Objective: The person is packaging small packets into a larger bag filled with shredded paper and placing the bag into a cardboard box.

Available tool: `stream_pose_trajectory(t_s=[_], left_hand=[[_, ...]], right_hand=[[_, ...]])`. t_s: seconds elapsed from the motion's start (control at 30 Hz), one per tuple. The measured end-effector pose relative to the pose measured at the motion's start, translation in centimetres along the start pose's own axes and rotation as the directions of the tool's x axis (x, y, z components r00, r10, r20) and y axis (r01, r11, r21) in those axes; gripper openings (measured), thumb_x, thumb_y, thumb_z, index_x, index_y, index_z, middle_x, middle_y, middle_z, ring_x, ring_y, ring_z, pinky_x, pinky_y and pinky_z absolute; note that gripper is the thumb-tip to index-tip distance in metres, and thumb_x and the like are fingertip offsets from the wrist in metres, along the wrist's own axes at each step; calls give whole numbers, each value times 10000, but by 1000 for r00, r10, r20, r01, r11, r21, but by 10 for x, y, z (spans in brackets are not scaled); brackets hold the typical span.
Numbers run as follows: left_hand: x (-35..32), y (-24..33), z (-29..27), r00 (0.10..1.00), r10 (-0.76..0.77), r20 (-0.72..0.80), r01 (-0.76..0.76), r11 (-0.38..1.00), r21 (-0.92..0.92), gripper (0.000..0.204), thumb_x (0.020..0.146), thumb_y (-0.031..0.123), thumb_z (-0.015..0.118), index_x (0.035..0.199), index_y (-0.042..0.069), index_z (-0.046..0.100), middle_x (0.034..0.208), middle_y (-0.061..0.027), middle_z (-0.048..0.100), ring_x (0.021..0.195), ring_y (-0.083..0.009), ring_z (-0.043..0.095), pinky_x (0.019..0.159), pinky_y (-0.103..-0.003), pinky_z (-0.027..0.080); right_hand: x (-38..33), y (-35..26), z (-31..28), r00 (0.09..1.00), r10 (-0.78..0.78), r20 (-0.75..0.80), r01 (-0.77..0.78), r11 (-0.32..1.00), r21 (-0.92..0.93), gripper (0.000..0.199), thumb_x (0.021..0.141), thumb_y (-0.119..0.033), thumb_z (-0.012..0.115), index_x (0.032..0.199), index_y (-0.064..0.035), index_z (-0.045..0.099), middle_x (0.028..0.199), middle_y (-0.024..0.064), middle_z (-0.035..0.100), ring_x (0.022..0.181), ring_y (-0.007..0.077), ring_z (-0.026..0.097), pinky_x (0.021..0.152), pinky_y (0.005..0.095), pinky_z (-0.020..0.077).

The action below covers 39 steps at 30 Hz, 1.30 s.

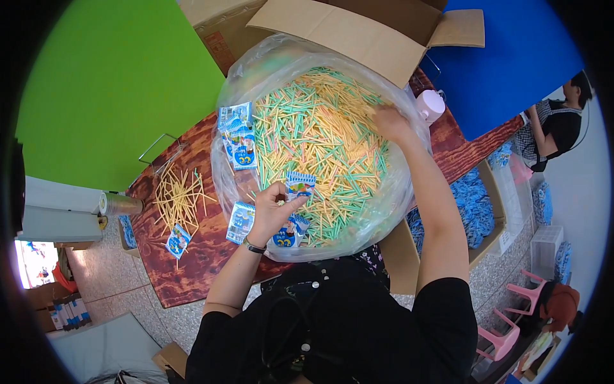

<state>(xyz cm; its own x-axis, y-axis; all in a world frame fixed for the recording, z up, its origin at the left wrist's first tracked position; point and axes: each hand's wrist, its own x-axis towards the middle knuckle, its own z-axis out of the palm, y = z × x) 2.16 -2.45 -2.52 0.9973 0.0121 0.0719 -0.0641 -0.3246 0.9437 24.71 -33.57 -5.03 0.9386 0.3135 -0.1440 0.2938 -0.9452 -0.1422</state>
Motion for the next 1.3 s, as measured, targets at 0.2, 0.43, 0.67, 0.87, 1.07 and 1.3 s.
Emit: stream_pose_trajectory(t_s=[0.2, 0.43, 0.67, 0.87, 1.07, 1.3], left_hand=[[1, -8, -5, 993, 52, -104, -53, 998, -15, 348, 725, 198, 838, 725, 36, 531, 637, -17, 495, 563, -90, 455, 495, -251, 385], [8, 3, -15, 904, 383, -192, -319, 901, 295, 300, 714, 142, 817, 840, 10, 579, 715, -101, 574, 619, -231, 573, 534, -331, 445], [6, 0, -18, 863, 449, -231, -354, 865, 357, 295, 709, 107, 803, 885, 0, 592, 750, -108, 582, 654, -255, 577, 561, -361, 454], [4, 3, -26, 789, 562, -249, -424, 791, 441, 278, 687, 62, 801, 869, 19, 596, 746, -95, 592, 658, -264, 585, 568, -357, 451], [6, 9, -30, 740, 649, -179, -479, 694, 538, 321, 677, 3, 750, 963, 19, 604, 853, -115, 619, 783, -290, 597, 671, -366, 495], [6, 8, -36, 795, 545, -268, -446, 823, 352, 355, 727, 16, 763, 1046, -3, 609, 844, -117, 652, 706, -259, 639, 597, -336, 490]], right_hand=[[-33, -45, -42, 994, -107, 38, 3, 356, 934, 289, 995, -272, 492, 1122, -23, 566, 858, 43, 607, 783, 152, 585, 695, 307, 487], [-88, -142, -135, 845, -469, 258, 184, 707, 682, 242, 1006, -283, 491, 1034, -52, 559, 771, -2, 562, 668, 72, 571, 598, 256, 469], [-95, -189, -140, 741, -665, 97, 649, 746, 150, 170, 921, -170, 550, 931, -6, 508, 767, 209, 622, 772, 415, 615, 661, 510, 459], [-91, -213, -154, 708, -600, 373, 641, 768, 19, 125, 873, -112, 554, 909, 5, 579, 780, 195, 644, 775, 379, 645, 685, 479, 493], [-93, -238, -159, 677, -545, 496, 705, 674, -222, 208, 849, -159, 629, 960, 15, 607, 809, 199, 653, 829, 375, 656, 695, 461, 507], [-94, -234, -172, 578, -814, 56, 811, 581, 71, 424, 772, -177, 738, 1130, -24, 571, 951, 172, 626, 766, 336, 629, 705, 393, 510]])
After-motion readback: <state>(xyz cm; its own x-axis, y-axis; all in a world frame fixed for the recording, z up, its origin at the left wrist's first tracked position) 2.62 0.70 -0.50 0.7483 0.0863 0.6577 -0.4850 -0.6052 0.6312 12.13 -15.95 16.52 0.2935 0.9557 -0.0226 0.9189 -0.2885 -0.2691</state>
